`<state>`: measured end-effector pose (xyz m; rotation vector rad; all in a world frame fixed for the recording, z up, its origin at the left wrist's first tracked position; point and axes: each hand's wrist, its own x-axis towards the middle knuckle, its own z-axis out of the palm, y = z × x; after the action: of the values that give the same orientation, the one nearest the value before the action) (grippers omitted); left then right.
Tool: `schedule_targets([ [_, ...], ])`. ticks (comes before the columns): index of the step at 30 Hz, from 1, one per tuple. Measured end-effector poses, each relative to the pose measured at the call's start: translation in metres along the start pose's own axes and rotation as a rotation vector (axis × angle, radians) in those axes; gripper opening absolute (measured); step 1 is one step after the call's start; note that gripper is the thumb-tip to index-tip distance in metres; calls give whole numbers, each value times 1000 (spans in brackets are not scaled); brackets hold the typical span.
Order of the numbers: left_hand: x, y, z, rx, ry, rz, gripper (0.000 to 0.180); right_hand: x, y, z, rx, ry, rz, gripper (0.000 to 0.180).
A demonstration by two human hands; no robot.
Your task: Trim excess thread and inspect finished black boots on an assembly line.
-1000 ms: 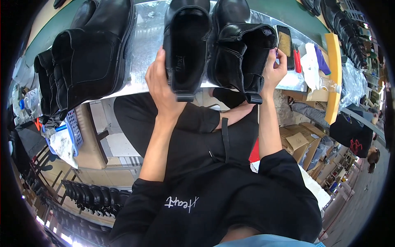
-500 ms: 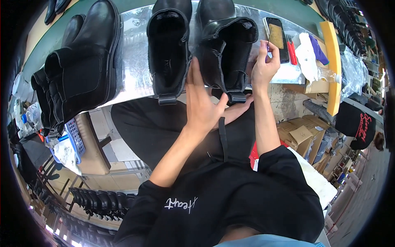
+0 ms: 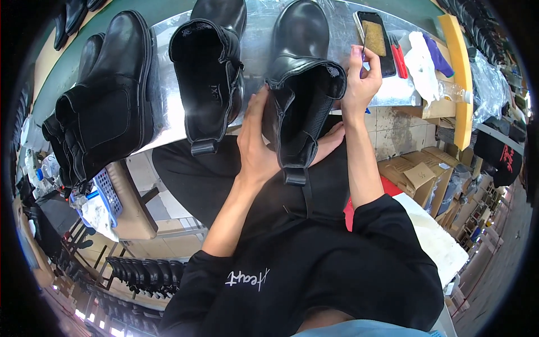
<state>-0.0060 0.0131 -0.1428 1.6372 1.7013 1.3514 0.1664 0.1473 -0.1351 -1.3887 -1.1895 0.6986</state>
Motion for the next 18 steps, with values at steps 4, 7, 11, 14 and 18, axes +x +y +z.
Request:
schedule_targets([
  [4,7,29,-13,-229,-126,-197,102,0,1,-1,-11,10,1,25],
  [7,9,56,-19,-612,49,-308,110,-2,-4,2,-34,3,-7,25],
  [11,25,66,-43,-828,-28,-496,92,-2,-3,1,-20,9,-8,25],
  [14,47,87,-55,-668,-66,-598,63,-3,-5,1,-7,8,9,25],
  [18,63,90,-56,-407,-91,-602,41,-2,-7,2,-31,4,-13,25],
])
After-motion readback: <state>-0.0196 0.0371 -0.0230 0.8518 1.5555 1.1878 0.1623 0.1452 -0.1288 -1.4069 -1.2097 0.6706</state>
